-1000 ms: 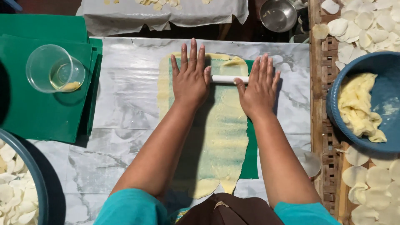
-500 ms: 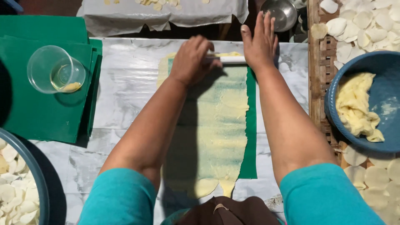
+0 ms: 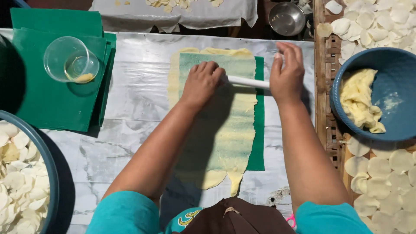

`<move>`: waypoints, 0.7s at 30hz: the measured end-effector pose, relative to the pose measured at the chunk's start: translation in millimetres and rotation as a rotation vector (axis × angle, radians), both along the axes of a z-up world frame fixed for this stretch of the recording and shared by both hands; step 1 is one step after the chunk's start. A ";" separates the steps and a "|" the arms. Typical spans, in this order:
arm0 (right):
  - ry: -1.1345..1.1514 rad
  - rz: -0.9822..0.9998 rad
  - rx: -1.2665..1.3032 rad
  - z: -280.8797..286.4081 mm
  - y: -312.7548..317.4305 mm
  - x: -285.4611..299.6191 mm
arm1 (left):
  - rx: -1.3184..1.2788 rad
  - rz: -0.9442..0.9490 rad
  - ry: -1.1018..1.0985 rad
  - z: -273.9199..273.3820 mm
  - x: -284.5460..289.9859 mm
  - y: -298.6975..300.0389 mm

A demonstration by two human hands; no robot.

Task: Rolling out pieces of dough on a green mat using a plastic roller in a bakery.

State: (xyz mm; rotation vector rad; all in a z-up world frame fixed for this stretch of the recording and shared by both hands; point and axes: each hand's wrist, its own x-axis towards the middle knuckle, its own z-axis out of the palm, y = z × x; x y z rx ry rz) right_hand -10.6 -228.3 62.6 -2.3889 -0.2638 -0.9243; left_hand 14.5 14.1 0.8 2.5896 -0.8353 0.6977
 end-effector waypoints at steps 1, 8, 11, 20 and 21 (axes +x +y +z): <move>0.177 -0.076 -0.026 -15.7 -1.6 2.0 | -0.027 -0.023 0.052 -6.6 -8.2 -2.6; 0.701 -0.259 -0.369 -61.3 14.2 9.3 | -0.255 0.228 0.194 0.4 13.6 -22.7; 0.717 -0.228 -0.399 -64.9 15.7 -4.1 | 0.103 0.302 0.468 -16.2 19.6 -30.2; 0.533 -0.169 -0.466 -78.1 28.1 -97.9 | 0.149 0.238 0.629 4.9 -92.8 -9.3; 0.538 -0.163 -0.468 -79.6 22.8 -99.8 | 0.149 0.242 0.636 4.0 -100.8 -7.2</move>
